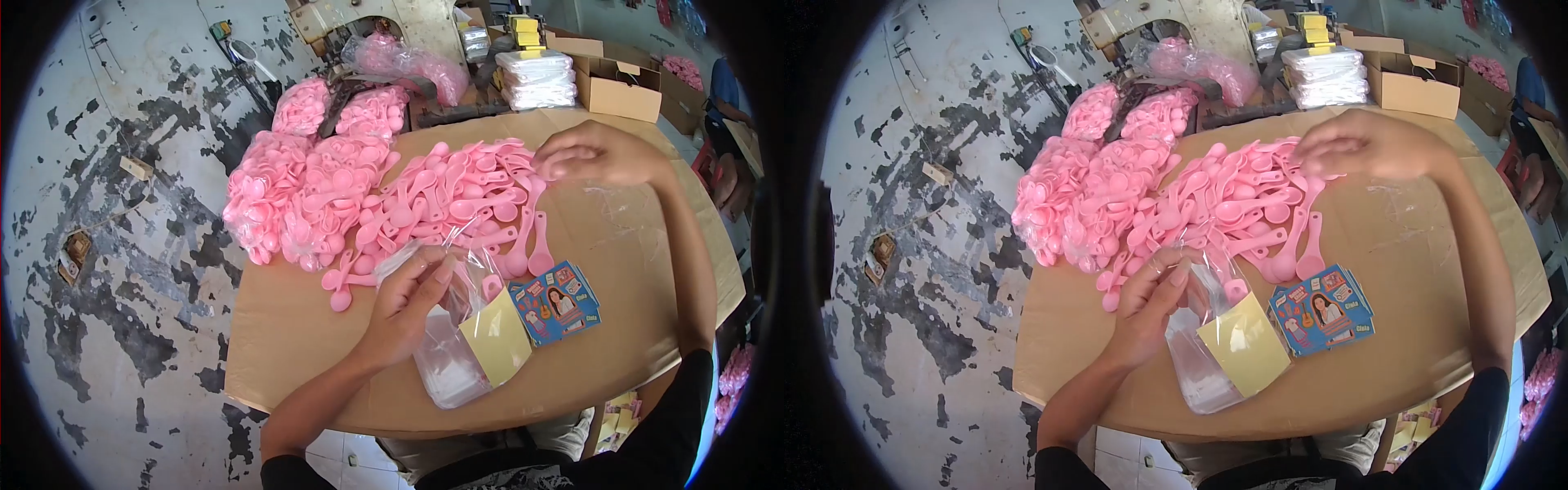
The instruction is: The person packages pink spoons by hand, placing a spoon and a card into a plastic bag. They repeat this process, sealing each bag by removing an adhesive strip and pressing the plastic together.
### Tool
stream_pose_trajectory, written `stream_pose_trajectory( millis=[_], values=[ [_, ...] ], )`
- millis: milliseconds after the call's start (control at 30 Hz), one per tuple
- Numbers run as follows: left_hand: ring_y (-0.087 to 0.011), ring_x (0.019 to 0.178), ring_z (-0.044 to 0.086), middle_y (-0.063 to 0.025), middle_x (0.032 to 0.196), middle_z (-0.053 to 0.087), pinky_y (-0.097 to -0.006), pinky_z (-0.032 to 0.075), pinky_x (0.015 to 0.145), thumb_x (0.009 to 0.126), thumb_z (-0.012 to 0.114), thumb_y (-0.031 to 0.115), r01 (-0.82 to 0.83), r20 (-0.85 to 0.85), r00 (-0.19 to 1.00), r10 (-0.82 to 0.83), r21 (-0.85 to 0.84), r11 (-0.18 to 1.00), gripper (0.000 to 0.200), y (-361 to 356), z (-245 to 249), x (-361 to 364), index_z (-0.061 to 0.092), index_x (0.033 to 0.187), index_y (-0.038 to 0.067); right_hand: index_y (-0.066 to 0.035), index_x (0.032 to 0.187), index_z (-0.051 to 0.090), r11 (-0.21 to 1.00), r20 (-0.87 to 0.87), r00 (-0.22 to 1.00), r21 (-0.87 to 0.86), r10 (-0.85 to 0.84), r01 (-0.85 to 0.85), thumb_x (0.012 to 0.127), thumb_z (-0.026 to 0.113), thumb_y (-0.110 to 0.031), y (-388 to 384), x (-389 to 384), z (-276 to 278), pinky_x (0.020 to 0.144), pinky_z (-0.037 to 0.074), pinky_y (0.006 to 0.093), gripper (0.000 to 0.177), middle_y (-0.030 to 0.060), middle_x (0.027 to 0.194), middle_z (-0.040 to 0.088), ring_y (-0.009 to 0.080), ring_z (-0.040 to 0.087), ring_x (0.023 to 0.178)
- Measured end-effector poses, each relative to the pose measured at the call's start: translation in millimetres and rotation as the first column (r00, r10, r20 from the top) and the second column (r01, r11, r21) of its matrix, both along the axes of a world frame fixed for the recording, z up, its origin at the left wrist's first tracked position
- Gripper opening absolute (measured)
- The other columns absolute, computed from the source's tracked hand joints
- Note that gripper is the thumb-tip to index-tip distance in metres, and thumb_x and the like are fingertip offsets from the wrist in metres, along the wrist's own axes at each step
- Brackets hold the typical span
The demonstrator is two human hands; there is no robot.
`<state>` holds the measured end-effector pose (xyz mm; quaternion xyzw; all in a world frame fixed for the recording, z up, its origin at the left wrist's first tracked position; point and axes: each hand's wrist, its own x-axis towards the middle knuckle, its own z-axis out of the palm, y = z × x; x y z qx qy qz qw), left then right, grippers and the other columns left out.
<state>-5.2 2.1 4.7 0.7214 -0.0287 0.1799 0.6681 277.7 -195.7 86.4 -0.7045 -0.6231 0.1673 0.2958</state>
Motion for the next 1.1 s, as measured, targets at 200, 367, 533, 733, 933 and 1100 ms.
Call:
stream_pose_trajectory(
  millis=[200,367,533,733,933,1100],
  values=[
    [-0.0050,0.074,0.055,-0.0015,0.083,0.060,-0.0209,0.043,0.066,0.103,0.046,0.019,0.052,-0.026,0.998,-0.054,-0.084,0.995,0.027,-3.5,-1.4,-0.9,0.055,0.122,0.002,0.004,0.112,0.065,0.931,0.173,0.940,-0.170,-0.293,0.322,0.099,0.039,-0.055,-27.4,2.4,-22.1,0.095,0.046,0.0390,0.066,0.0153,0.111,0.068,0.0259,0.061,0.109],
    [-0.0090,0.073,0.058,-0.0042,0.082,0.060,-0.0242,0.046,0.066,0.103,0.045,0.018,0.066,0.012,0.998,-0.065,-0.105,0.992,0.029,-9.3,1.2,-0.5,0.052,0.124,-0.001,0.003,0.115,0.064,0.994,-0.385,0.920,0.040,-0.076,0.098,0.098,0.024,-0.062,-16.0,-20.2,-18.6,0.092,0.048,0.0393,0.077,0.0152,0.115,0.066,0.0254,0.064,0.102],
    [-0.0088,0.071,0.058,-0.0044,0.082,0.060,-0.0236,0.045,0.065,0.103,0.044,0.018,0.111,0.008,0.994,-0.111,-0.072,0.991,0.029,-6.8,5.7,-2.3,0.050,0.125,-0.001,0.002,0.109,0.064,0.979,-0.246,0.954,0.146,0.172,-0.139,0.097,0.053,-0.034,15.5,-91.7,-32.4,0.076,0.053,0.0302,0.039,0.0110,0.099,0.069,0.0174,0.066,0.082],
    [-0.0081,0.082,0.059,-0.0037,0.087,0.062,-0.0239,0.048,0.072,0.103,0.046,0.020,-0.015,0.029,0.999,0.017,-0.057,0.998,0.032,-9.1,6.2,-1.8,0.051,0.127,-0.001,0.001,0.097,0.065,0.980,-0.434,0.897,0.200,0.081,0.009,0.088,0.070,-0.011,27.5,-140.6,-41.6,0.069,0.051,0.0239,0.016,0.0027,0.083,0.066,0.0059,0.061,0.078],
    [-0.0063,0.087,0.057,-0.0025,0.098,0.063,-0.0222,0.046,0.076,0.102,0.048,0.023,-0.034,-0.027,0.999,0.031,-0.127,0.991,0.035,-15.4,3.6,1.7,0.055,0.126,-0.001,0.000,0.097,0.063,0.956,-0.609,0.788,0.274,0.091,0.102,0.090,0.067,-0.010,32.6,-139.4,-45.2,0.074,0.051,0.0232,0.013,0.0022,0.088,0.066,0.0063,0.061,0.083],
    [-0.0054,0.089,0.056,-0.0020,0.104,0.062,-0.0212,0.045,0.076,0.102,0.049,0.021,-0.145,-0.046,0.989,0.143,-0.035,0.989,0.034,-10.6,9.7,-0.3,0.058,0.126,-0.001,-0.002,0.098,0.065,0.981,-0.617,0.784,0.185,0.067,0.062,0.091,0.068,-0.016,33.8,-130.0,-55.4,0.063,0.052,0.0214,0.016,0.0021,0.085,0.066,0.0059,0.062,0.073]
  ],
)
